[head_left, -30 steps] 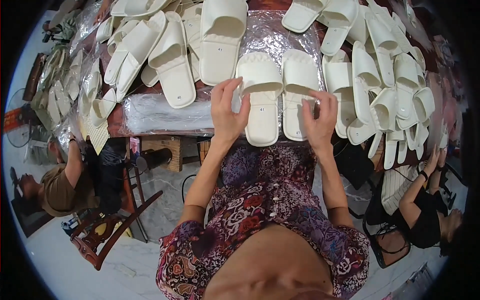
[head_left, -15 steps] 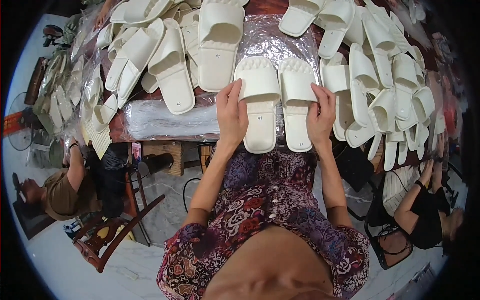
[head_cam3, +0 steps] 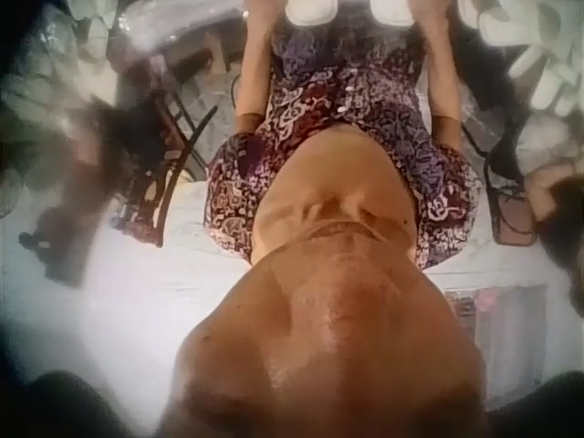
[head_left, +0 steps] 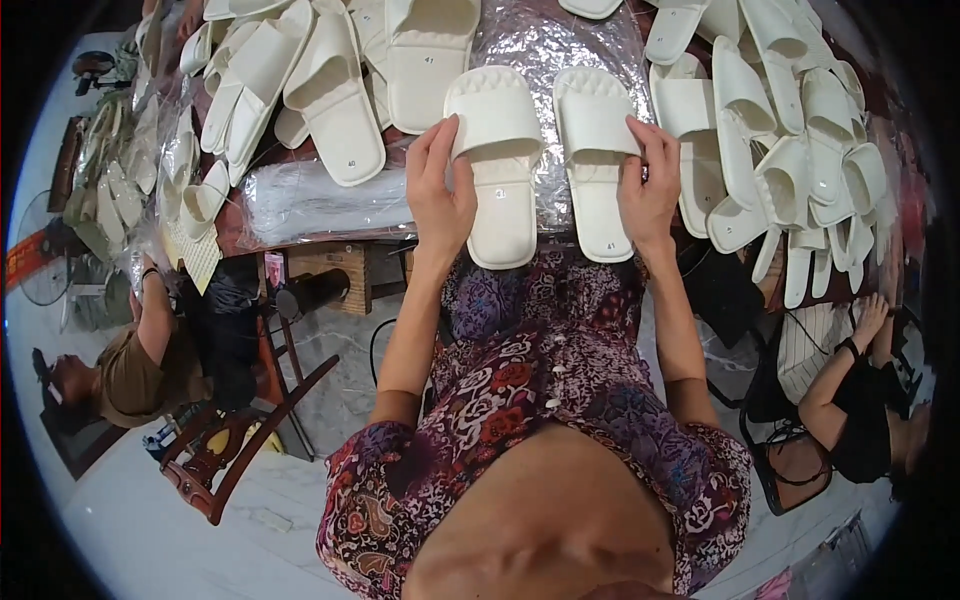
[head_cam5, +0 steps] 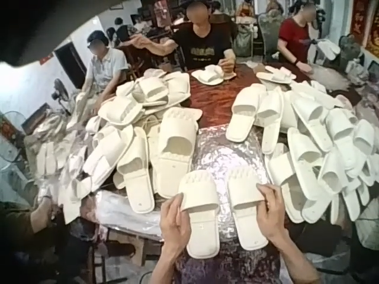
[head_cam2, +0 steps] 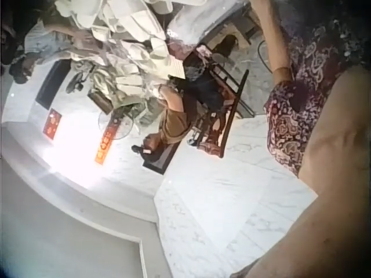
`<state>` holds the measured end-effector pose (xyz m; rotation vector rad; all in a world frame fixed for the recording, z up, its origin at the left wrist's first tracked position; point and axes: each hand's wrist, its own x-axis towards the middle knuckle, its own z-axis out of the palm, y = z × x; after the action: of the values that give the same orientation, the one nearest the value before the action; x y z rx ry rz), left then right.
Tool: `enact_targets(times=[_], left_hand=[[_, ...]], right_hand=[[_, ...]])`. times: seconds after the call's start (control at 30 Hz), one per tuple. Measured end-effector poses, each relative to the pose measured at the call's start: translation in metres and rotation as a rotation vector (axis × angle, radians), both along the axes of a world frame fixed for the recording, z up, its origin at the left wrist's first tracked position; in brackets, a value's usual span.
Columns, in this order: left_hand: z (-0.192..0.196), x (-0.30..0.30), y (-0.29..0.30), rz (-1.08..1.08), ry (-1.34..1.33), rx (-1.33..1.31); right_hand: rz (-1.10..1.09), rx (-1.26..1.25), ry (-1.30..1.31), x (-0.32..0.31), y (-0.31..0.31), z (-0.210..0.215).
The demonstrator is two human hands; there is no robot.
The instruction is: The person assembles and inspects white room slippers by hand at a large workshop table.
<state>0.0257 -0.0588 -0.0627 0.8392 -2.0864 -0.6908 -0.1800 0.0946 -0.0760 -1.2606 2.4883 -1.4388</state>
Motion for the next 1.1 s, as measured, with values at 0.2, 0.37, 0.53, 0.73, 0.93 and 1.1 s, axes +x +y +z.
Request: enact_targets(times=[0.2, 0.37, 0.53, 0.73, 0.93, 1.1], left_hand=[[-0.003, 0.002, 0.002, 0.005, -0.006, 0.001], [0.009, -0.001, 0.01, 0.066, 0.025, -0.134], [0.024, 0.0, 0.025, -0.052, 0.042, -0.123], [0.019, -0.008, 0.032, -0.401, -0.137, -0.131], [0.016, -0.014, 0.035, -0.412, -0.135, -0.14], [0.024, -0.017, 0.038, -0.38, -0.165, -0.115]], right_hand=[[0.064, -0.042, 0.083, 0.018, 0.01, 0.021], [0.345, 0.041, 0.128, 0.045, 0.017, 0.028], [0.356, 0.06, 0.109, 0.058, 0.012, 0.018], [0.36, 0.067, 0.069, 0.055, 0.01, 0.019], [0.322, 0.005, 0.007, 0.051, 0.01, 0.025], [0.343, -0.023, -0.106, 0.051, 0.011, 0.026]])
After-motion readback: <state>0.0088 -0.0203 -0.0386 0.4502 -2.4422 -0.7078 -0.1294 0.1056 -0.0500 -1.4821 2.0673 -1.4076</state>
